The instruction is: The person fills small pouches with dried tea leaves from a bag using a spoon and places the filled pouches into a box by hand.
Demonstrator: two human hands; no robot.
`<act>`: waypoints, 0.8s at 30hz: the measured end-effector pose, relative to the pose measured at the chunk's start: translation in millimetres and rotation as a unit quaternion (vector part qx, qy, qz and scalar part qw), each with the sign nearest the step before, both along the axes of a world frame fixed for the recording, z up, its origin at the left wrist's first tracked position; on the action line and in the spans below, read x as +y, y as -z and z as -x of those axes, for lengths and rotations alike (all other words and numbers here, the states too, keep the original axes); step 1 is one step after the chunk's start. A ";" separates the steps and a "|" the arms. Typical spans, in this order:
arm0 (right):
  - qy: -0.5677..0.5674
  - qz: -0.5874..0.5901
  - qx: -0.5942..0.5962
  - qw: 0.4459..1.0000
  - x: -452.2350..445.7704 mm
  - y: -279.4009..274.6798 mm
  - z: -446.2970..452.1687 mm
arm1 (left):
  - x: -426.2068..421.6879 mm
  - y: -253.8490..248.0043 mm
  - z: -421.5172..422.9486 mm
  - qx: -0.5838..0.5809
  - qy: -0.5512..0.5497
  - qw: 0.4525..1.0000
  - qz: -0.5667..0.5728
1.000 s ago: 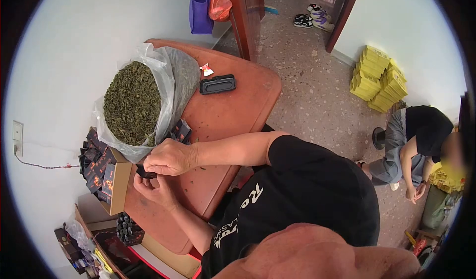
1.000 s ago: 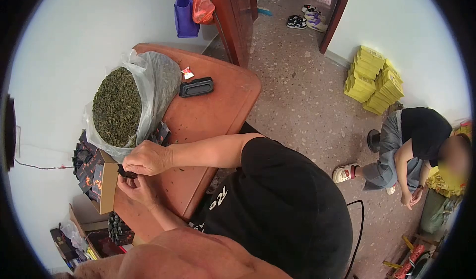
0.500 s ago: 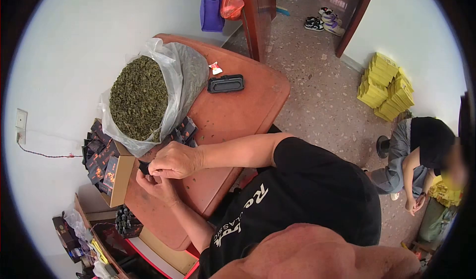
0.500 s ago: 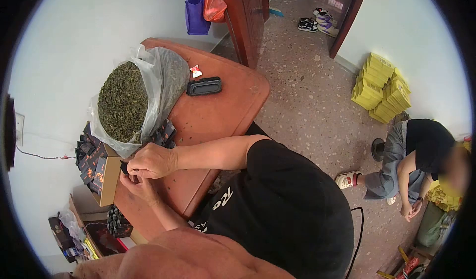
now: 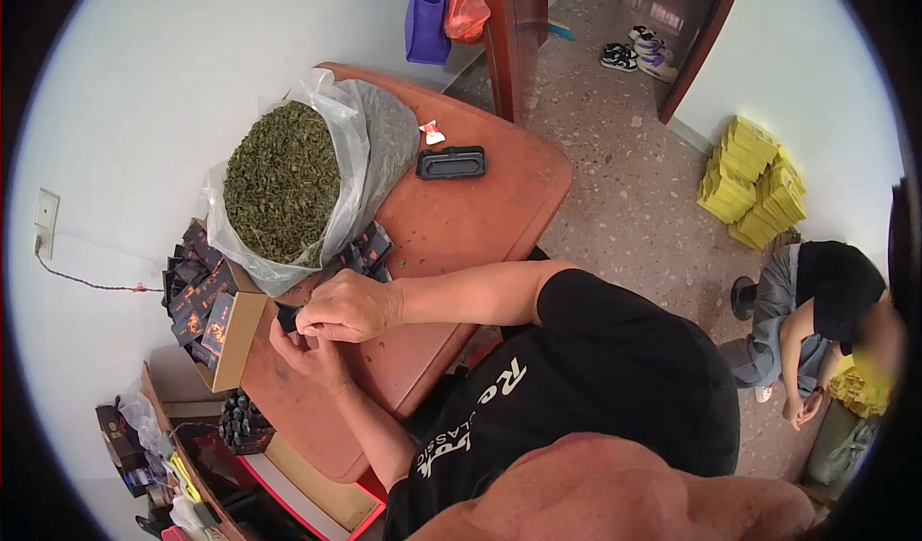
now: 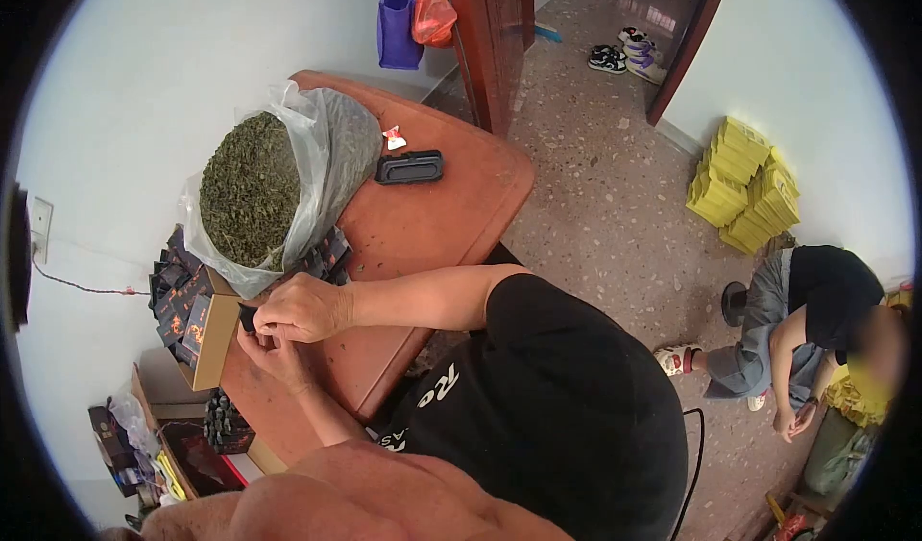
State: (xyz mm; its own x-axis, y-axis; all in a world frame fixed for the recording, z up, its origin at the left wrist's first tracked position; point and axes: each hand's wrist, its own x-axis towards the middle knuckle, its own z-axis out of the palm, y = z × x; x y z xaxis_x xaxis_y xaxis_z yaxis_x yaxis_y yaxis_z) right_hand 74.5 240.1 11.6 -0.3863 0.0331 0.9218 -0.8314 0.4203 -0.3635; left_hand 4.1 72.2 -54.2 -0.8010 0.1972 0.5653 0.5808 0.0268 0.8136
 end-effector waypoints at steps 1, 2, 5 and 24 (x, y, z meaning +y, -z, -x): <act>-0.002 0.002 0.006 1.000 0.0 0.2 1.2 | 3.0 -3.2 -2.6 -0.003 0.003 1.000 -0.008; -0.003 0.006 0.012 1.000 -1.0 1.2 2.8 | 2.9 -4.9 -4.0 -0.007 0.005 1.000 -0.015; 0.001 -0.008 0.009 1.000 -0.4 2.3 2.3 | -1.5 -2.9 -1.8 0.007 0.015 1.000 0.005; -0.004 -0.018 0.000 1.000 0.4 -0.5 0.4 | -0.2 -0.4 0.2 0.030 0.003 0.999 0.022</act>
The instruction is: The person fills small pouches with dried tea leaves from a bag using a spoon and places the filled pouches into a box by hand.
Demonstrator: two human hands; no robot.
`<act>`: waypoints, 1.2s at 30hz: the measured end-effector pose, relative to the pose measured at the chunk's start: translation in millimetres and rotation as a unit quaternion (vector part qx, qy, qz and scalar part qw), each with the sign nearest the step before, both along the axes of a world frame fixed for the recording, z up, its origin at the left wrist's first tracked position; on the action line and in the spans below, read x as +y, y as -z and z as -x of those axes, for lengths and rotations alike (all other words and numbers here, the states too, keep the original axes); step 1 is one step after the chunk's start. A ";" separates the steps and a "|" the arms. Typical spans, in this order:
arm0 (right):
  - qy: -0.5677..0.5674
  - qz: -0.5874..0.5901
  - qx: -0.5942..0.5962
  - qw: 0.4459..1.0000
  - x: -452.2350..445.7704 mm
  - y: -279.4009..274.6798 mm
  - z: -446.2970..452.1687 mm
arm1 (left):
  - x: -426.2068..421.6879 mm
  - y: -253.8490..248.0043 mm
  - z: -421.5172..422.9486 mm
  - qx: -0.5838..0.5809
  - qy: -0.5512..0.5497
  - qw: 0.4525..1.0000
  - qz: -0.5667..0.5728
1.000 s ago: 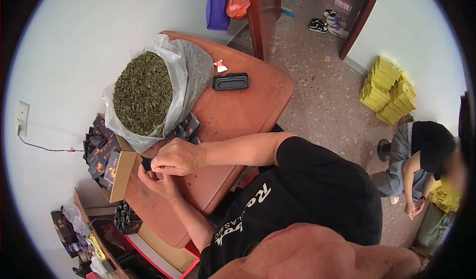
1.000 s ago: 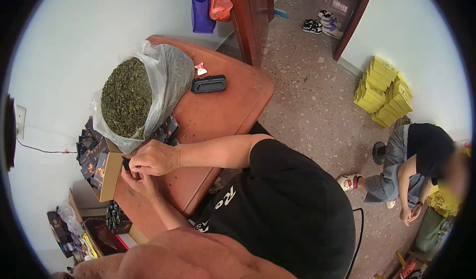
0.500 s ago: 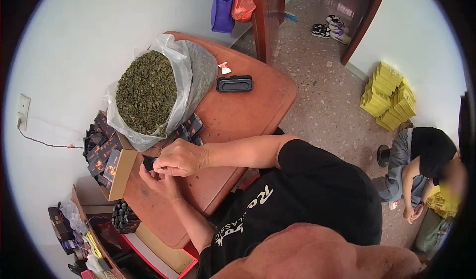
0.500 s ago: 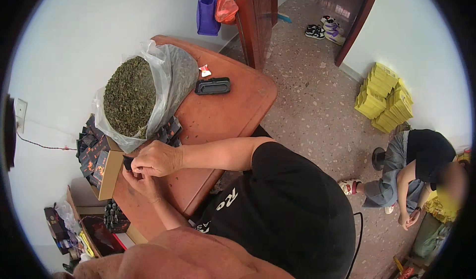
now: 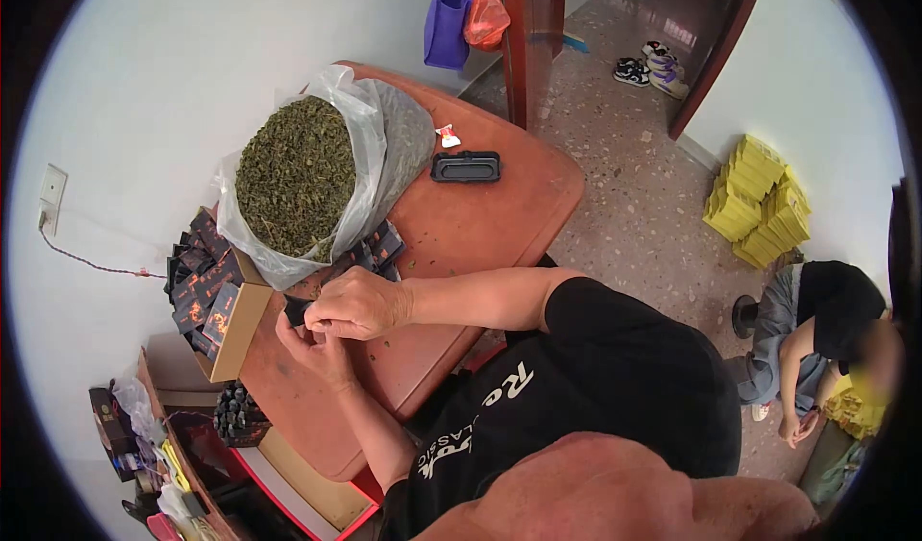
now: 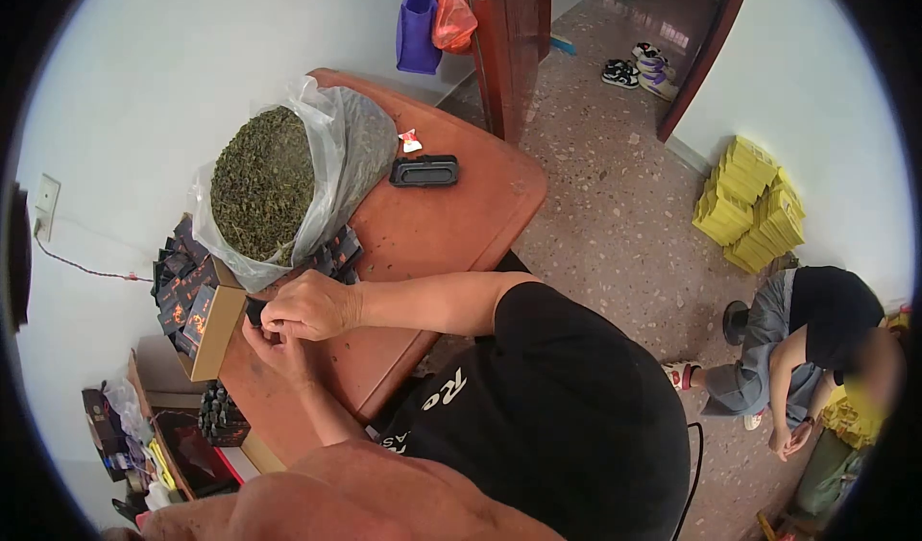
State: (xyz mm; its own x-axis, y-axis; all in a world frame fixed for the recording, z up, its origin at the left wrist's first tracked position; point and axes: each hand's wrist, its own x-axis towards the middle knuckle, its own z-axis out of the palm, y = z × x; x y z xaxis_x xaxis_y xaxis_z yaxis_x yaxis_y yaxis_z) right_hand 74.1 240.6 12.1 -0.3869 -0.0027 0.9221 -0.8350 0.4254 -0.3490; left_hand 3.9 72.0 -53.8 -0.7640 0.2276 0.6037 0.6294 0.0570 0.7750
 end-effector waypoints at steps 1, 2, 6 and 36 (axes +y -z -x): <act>0.002 -0.001 -0.001 1.000 -0.2 0.6 0.8 | -0.7 1.1 1.2 -0.001 -0.001 1.000 -0.001; 0.003 -0.002 -0.002 1.000 -0.5 2.1 1.9 | -1.3 1.8 1.7 -0.003 -0.001 1.000 -0.003; 0.010 -0.002 0.000 1.000 0.1 4.4 4.4 | -0.3 1.0 0.0 0.004 -0.023 1.000 0.004; 0.068 0.018 -0.012 0.997 14.6 -1.6 4.3 | 6.3 -9.0 -6.4 0.028 -0.053 0.996 0.065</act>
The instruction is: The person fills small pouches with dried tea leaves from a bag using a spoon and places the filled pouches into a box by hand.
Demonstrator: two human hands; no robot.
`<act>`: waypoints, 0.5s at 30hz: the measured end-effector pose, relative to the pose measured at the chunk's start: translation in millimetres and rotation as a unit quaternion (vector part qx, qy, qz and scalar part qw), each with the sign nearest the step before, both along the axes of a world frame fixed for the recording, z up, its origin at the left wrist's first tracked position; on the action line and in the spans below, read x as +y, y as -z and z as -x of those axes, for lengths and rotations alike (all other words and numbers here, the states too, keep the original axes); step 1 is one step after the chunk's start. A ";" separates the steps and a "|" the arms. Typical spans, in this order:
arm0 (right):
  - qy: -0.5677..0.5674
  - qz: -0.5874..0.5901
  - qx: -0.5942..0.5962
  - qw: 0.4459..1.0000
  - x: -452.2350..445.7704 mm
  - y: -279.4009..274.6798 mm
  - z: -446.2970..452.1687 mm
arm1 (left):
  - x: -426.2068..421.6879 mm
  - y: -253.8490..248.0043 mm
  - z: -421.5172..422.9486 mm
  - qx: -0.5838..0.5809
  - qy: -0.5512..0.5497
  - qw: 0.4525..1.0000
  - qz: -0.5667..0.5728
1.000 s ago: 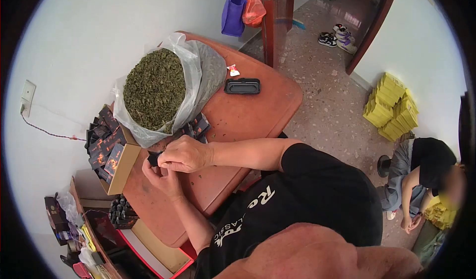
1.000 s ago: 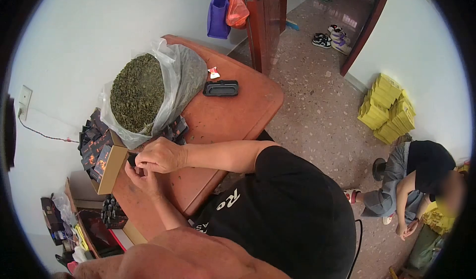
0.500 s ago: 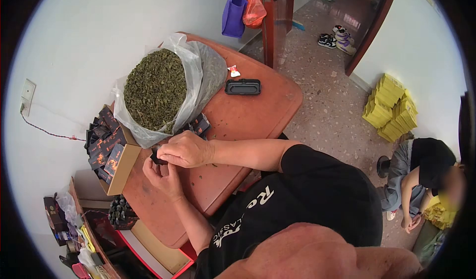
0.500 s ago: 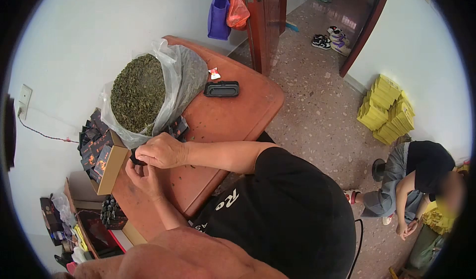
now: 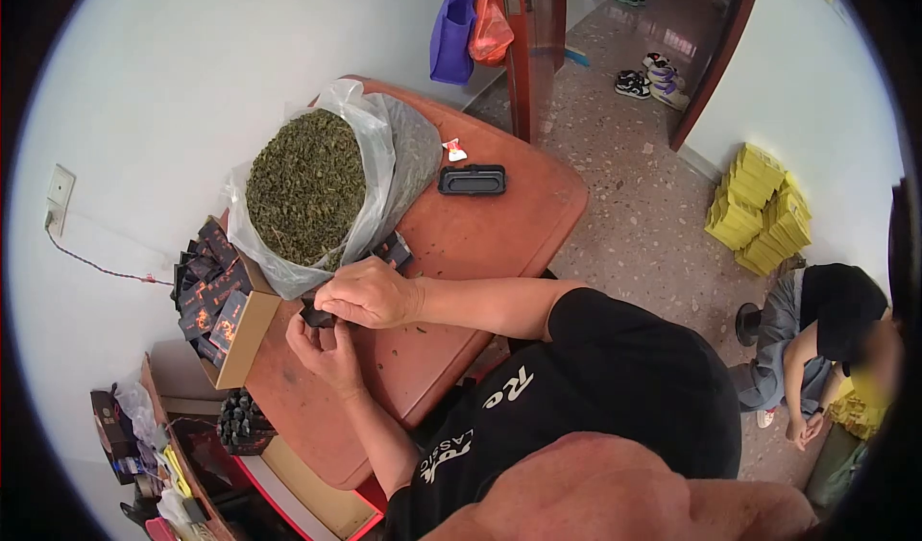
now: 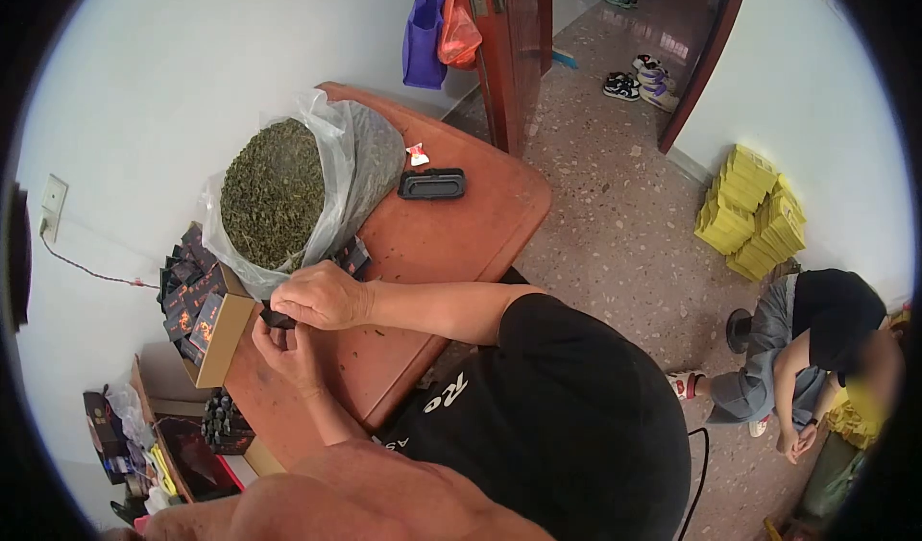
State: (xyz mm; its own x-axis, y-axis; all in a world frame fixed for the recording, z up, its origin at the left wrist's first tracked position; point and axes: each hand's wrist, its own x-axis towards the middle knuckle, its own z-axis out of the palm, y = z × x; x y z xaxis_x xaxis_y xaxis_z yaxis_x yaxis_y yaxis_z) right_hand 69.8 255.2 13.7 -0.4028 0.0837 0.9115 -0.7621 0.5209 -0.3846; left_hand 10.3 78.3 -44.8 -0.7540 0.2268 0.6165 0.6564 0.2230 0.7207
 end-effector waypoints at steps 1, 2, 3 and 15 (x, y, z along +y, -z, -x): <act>-0.010 0.007 -0.014 1.000 0.4 0.9 0.5 | 0.0 0.1 -0.6 0.003 -0.001 1.000 0.005; -0.021 0.013 -0.028 0.999 0.0 2.1 1.1 | 0.5 0.2 -1.6 0.005 -0.003 1.000 0.010; -0.032 0.018 -0.043 0.998 0.8 2.7 1.1 | 2.8 -1.2 -3.4 -0.003 0.012 1.000 -0.006; -0.073 0.073 -0.130 0.986 -2.8 3.6 -0.2 | 3.4 -3.4 -4.8 -0.009 0.046 0.998 -0.035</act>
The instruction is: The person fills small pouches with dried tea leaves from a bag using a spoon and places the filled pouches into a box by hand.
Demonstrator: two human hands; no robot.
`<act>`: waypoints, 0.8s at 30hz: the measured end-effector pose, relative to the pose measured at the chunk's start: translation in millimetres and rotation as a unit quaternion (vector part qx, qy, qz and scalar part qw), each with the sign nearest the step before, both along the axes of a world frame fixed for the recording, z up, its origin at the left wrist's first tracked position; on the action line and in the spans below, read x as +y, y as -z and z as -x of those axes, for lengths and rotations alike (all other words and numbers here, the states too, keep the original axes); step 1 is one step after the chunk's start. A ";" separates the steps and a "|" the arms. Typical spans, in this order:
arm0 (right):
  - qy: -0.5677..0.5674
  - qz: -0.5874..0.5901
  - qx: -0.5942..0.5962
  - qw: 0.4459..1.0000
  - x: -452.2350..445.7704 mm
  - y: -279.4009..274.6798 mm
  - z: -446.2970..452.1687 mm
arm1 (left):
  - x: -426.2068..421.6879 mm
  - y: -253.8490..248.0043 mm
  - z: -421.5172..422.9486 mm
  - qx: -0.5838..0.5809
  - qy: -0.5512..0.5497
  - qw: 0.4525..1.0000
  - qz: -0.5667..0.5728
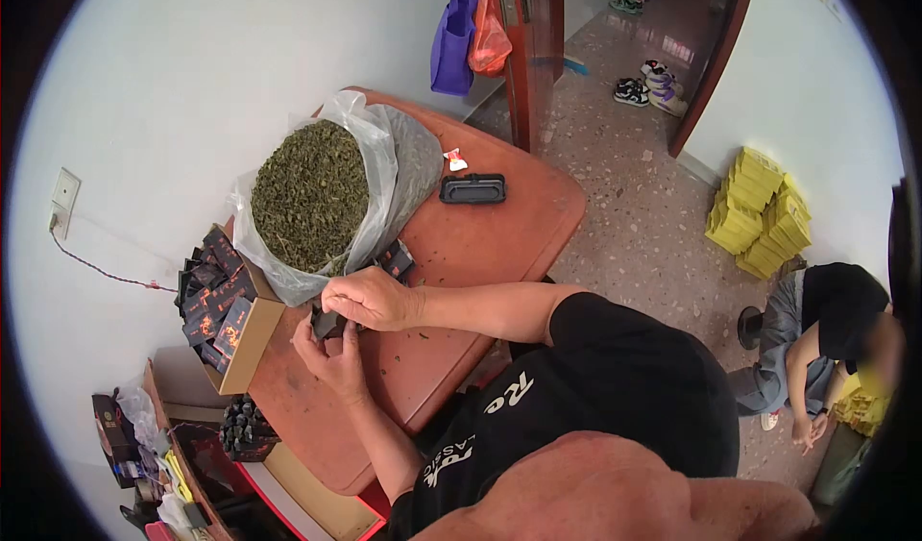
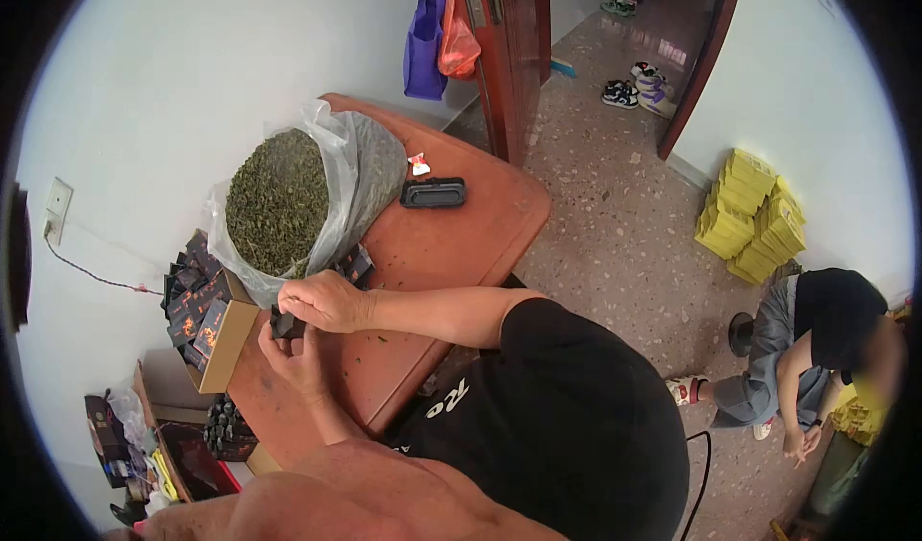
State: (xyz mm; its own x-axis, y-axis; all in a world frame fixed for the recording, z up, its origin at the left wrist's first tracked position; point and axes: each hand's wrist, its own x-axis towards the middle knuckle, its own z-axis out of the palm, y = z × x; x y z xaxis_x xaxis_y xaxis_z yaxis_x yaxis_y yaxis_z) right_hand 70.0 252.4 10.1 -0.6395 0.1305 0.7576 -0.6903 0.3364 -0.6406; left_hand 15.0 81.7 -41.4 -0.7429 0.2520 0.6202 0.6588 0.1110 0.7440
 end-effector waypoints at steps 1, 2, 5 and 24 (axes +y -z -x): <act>0.001 -0.005 -0.003 1.000 0.7 1.0 0.4 | -0.4 3.5 1.8 -0.006 0.003 1.000 -0.009; 0.002 -0.008 -0.005 1.000 0.4 2.7 2.0 | -0.6 5.6 3.6 -0.012 0.008 1.000 -0.016; 0.016 -0.027 0.013 0.999 1.1 5.4 5.2 | -2.9 6.8 5.8 -0.009 0.005 1.000 -0.010; -0.063 0.077 -0.146 0.984 12.0 -6.1 2.1 | 2.9 -4.3 -6.2 -0.055 0.048 0.997 -0.038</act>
